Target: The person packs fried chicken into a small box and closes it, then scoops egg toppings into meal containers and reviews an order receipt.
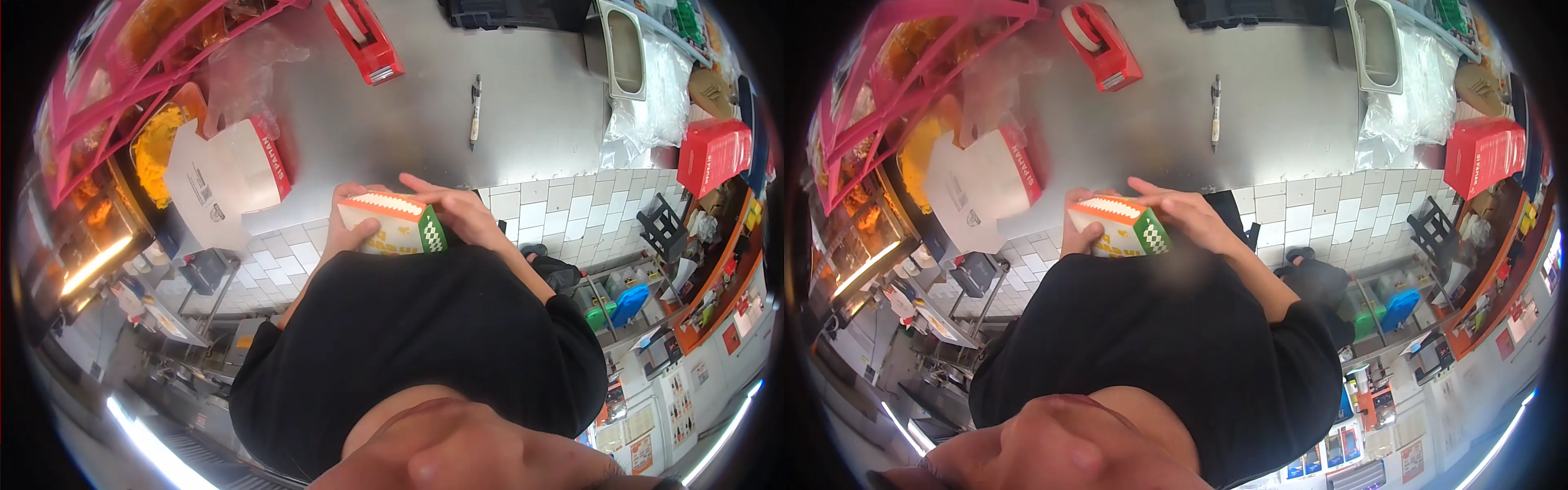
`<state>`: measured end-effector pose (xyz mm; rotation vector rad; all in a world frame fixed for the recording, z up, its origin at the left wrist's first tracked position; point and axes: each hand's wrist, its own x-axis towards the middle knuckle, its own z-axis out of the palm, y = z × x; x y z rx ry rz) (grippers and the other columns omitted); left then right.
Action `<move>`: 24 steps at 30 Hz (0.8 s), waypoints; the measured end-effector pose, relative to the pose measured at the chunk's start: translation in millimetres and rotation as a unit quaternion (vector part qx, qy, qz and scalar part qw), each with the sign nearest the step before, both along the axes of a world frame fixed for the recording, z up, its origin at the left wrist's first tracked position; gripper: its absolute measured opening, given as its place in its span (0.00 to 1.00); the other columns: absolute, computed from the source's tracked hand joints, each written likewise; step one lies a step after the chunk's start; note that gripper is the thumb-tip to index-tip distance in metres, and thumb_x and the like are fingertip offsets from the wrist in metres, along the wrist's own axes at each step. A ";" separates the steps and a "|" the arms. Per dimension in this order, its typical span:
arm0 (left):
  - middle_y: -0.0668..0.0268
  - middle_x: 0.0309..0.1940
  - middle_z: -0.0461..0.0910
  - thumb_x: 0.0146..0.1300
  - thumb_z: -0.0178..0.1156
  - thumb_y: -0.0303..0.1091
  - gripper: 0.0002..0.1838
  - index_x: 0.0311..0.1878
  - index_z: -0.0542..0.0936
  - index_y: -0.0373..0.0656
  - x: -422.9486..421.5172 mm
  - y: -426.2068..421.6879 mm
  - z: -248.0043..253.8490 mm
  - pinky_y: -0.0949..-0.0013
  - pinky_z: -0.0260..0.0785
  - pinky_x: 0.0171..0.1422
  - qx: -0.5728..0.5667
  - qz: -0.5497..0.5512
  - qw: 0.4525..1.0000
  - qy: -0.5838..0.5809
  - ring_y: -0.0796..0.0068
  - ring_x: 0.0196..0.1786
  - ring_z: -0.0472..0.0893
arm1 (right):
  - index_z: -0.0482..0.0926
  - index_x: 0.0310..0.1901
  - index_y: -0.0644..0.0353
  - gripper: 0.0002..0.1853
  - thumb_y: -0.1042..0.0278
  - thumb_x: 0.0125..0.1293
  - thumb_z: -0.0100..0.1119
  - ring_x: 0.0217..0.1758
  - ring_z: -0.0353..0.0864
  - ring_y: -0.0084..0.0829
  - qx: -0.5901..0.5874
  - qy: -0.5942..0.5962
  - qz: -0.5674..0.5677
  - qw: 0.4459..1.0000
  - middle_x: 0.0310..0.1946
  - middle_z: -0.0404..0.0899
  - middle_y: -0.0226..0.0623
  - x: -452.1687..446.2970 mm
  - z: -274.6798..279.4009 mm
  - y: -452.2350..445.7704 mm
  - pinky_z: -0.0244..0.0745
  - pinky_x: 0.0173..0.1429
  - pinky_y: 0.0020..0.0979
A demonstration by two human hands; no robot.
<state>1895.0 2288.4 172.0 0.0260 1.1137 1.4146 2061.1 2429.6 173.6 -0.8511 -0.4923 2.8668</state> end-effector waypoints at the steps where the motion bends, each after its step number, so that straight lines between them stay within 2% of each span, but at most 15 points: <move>1: 0.54 0.51 0.68 0.53 0.65 0.31 0.28 0.53 0.60 0.47 1.3 -0.4 0.2 0.63 0.65 0.59 -0.007 0.006 1.000 -0.001 0.64 0.55 0.71 | 0.77 0.53 0.59 0.19 0.69 0.58 0.58 0.67 0.61 0.38 0.018 0.004 -0.007 1.000 0.66 0.59 0.46 -0.3 1.9 -2.1 0.60 0.66 0.34; 2: 0.54 0.52 0.68 0.53 0.65 0.30 0.28 0.53 0.59 0.47 2.6 -0.8 0.6 0.63 0.66 0.59 -0.014 0.011 1.000 -0.001 0.64 0.55 0.71 | 0.76 0.54 0.59 0.20 0.68 0.58 0.58 0.69 0.59 0.38 0.035 0.008 -0.014 0.999 0.67 0.56 0.46 -0.8 3.7 -5.1 0.59 0.67 0.34; 4: 0.55 0.51 0.68 0.54 0.64 0.30 0.27 0.53 0.60 0.47 3.5 -1.0 1.6 0.63 0.66 0.58 -0.035 0.012 0.999 0.002 0.65 0.54 0.71 | 0.75 0.54 0.61 0.18 0.69 0.61 0.54 0.67 0.62 0.37 0.161 -0.042 0.050 0.985 0.65 0.59 0.46 -7.3 13.5 -4.6 0.60 0.65 0.33; 7: 0.57 0.50 0.69 0.56 0.62 0.30 0.24 0.52 0.61 0.48 2.6 -0.8 -0.3 0.63 0.67 0.57 -0.075 0.004 0.997 0.015 0.67 0.53 0.71 | 0.75 0.53 0.62 0.17 0.71 0.63 0.50 0.62 0.67 0.35 0.317 -0.101 0.167 0.928 0.61 0.65 0.47 -18.1 12.7 3.5 0.62 0.63 0.32; 8: 0.58 0.50 0.69 0.57 0.62 0.30 0.23 0.52 0.61 0.48 0.6 -1.9 -7.3 0.64 0.67 0.56 -0.086 -0.001 0.996 0.019 0.68 0.53 0.71 | 0.75 0.50 0.64 0.14 0.72 0.64 0.49 0.56 0.71 0.31 0.310 -0.105 0.126 0.937 0.56 0.71 0.44 -19.1 -2.0 -2.3 0.65 0.60 0.30; 11: 0.61 0.45 0.71 0.60 0.60 0.32 0.20 0.51 0.63 0.48 -6.5 7.3 -29.2 0.68 0.70 0.50 -0.103 0.009 0.994 0.028 0.72 0.47 0.74 | 0.77 0.48 0.64 0.13 0.70 0.64 0.50 0.54 0.73 0.28 0.241 -0.109 0.092 0.960 0.53 0.74 0.41 -30.6 -32.4 1.8 0.67 0.58 0.29; 12: 0.61 0.43 0.71 0.60 0.60 0.32 0.19 0.50 0.63 0.48 -10.1 15.1 -36.4 0.69 0.70 0.48 -0.112 0.019 0.993 0.010 0.72 0.45 0.74 | 0.77 0.47 0.64 0.13 0.69 0.63 0.54 0.50 0.75 0.25 0.246 -0.114 0.078 0.959 0.50 0.76 0.38 -34.7 -50.6 9.2 0.70 0.56 0.28; 13: 0.62 0.42 0.71 0.60 0.60 0.33 0.19 0.50 0.63 0.47 -13.6 24.1 -45.3 0.70 0.71 0.47 -0.121 0.030 0.992 -0.008 0.73 0.44 0.74 | 0.76 0.49 0.63 0.15 0.67 0.64 0.54 0.48 0.76 0.24 0.402 -0.147 0.058 0.902 0.49 0.77 0.38 -44.4 -62.3 26.4 0.70 0.53 0.27; 14: 0.63 0.40 0.71 0.61 0.59 0.33 0.18 0.49 0.64 0.47 -14.2 31.6 -63.8 0.71 0.72 0.44 -0.106 0.011 0.993 0.056 0.74 0.42 0.75 | 0.75 0.52 0.63 0.17 0.65 0.64 0.54 0.46 0.76 0.23 0.547 -0.174 0.037 0.818 0.48 0.78 0.38 -57.3 -73.7 46.6 0.71 0.51 0.25; 15: 0.64 0.38 0.71 0.62 0.59 0.34 0.16 0.49 0.64 0.47 -14.7 40.4 -82.6 0.72 0.72 0.41 -0.092 -0.010 0.988 0.120 0.74 0.40 0.76 | 0.74 0.53 0.61 0.18 0.64 0.64 0.55 0.42 0.76 0.23 0.624 -0.197 0.026 0.756 0.44 0.79 0.37 -77.4 -72.7 72.8 0.71 0.47 0.24; 16: 0.64 0.38 0.71 0.61 0.59 0.34 0.16 0.48 0.64 0.46 -16.0 54.1 -93.4 0.72 0.73 0.40 -0.082 0.003 0.989 0.126 0.75 0.40 0.76 | 0.73 0.55 0.60 0.19 0.63 0.64 0.56 0.38 0.76 0.22 0.694 -0.218 0.014 0.686 0.41 0.80 0.37 -97.0 -73.6 95.2 0.71 0.42 0.23; 18: 0.65 0.38 0.71 0.61 0.60 0.34 0.15 0.46 0.65 0.45 -18.4 77.2 -108.6 0.72 0.73 0.40 -0.070 0.026 0.988 0.136 0.75 0.39 0.76 | 0.70 0.58 0.58 0.22 0.63 0.63 0.57 0.32 0.74 0.20 0.581 -0.169 0.010 0.796 0.33 0.80 0.33 -136.7 -100.4 107.9 0.68 0.37 0.22; 21: 0.64 0.37 0.71 0.60 0.60 0.33 0.15 0.45 0.65 0.44 -26.8 99.6 -110.8 0.72 0.73 0.39 -0.062 0.051 0.988 0.132 0.76 0.39 0.76 | 0.69 0.58 0.59 0.22 0.65 0.62 0.56 0.29 0.77 0.23 0.581 -0.183 0.082 0.789 0.30 0.80 0.35 -150.2 -99.8 113.5 0.71 0.36 0.24; 24: 0.64 0.37 0.71 0.59 0.61 0.32 0.15 0.44 0.65 0.43 -22.7 95.9 -105.5 0.73 0.73 0.38 -0.065 0.066 0.990 0.110 0.76 0.38 0.76 | 0.62 0.62 0.59 0.27 0.67 0.62 0.57 0.30 0.74 0.17 0.500 -0.168 0.032 0.849 0.24 0.78 0.31 -122.1 -37.7 102.9 0.68 0.37 0.20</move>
